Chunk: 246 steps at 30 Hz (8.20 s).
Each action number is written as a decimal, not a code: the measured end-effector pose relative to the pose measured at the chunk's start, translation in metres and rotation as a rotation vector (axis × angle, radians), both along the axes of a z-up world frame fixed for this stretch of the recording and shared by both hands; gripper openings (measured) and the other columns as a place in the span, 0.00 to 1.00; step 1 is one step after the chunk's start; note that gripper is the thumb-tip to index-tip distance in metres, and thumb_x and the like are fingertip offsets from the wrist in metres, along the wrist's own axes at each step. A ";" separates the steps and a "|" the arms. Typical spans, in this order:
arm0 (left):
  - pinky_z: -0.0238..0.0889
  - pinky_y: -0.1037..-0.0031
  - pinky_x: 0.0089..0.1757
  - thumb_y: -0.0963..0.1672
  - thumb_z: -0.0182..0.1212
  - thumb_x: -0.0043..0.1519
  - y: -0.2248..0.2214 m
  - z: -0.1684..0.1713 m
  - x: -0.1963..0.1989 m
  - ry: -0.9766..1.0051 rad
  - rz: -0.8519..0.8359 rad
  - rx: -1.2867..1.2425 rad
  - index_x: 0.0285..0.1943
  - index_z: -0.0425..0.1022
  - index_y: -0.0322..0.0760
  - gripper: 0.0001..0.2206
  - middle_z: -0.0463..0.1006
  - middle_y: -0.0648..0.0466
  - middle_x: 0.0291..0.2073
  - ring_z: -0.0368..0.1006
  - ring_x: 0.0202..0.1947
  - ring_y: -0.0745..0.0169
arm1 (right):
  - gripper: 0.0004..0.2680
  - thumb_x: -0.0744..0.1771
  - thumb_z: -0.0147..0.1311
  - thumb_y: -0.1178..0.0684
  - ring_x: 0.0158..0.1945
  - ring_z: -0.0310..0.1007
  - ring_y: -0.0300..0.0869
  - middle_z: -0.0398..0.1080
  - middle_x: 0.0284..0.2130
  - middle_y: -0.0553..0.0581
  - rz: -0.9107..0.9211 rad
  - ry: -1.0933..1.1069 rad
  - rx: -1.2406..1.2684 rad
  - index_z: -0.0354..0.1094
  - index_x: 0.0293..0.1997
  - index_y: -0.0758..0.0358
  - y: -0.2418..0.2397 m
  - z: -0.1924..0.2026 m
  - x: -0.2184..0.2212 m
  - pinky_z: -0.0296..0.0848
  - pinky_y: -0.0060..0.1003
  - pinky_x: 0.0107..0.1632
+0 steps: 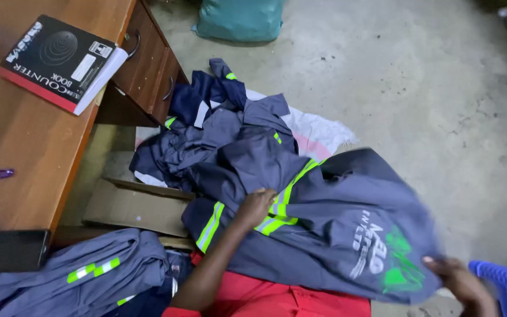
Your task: Inspecting a work jacket and removing loose threads from the embroidered logo
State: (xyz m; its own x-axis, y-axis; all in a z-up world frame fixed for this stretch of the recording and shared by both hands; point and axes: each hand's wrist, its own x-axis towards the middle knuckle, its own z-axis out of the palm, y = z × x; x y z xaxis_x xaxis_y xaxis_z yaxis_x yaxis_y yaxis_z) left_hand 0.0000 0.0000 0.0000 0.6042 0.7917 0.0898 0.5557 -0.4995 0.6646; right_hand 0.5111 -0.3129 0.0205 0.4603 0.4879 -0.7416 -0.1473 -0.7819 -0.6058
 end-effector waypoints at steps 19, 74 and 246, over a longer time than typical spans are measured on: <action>0.68 0.58 0.37 0.44 0.46 0.74 -0.072 0.088 0.036 -0.074 -0.460 -0.629 0.47 0.71 0.36 0.09 0.79 0.49 0.29 0.77 0.31 0.48 | 0.20 0.69 0.52 0.47 0.57 0.75 0.47 0.62 0.72 0.58 0.917 -0.370 0.649 0.62 0.70 0.61 0.291 0.008 -0.261 0.73 0.41 0.58; 0.66 0.57 0.31 0.38 0.58 0.49 0.051 0.119 -0.032 -0.065 0.086 0.263 0.38 0.83 0.39 0.11 0.80 0.51 0.32 0.75 0.25 0.46 | 0.13 0.71 0.51 0.45 0.32 0.68 0.44 0.71 0.34 0.60 -0.079 0.476 0.776 0.68 0.45 0.67 0.381 -0.104 -0.252 0.65 0.37 0.37; 0.77 0.65 0.36 0.44 0.70 0.64 -0.089 0.104 0.045 -0.522 0.020 0.179 0.52 0.85 0.37 0.10 0.82 0.51 0.35 0.82 0.35 0.48 | 0.15 0.66 0.64 0.53 0.43 0.83 0.61 0.79 0.40 0.72 -0.518 0.685 0.732 0.72 0.53 0.77 0.124 -0.132 -0.242 0.79 0.62 0.50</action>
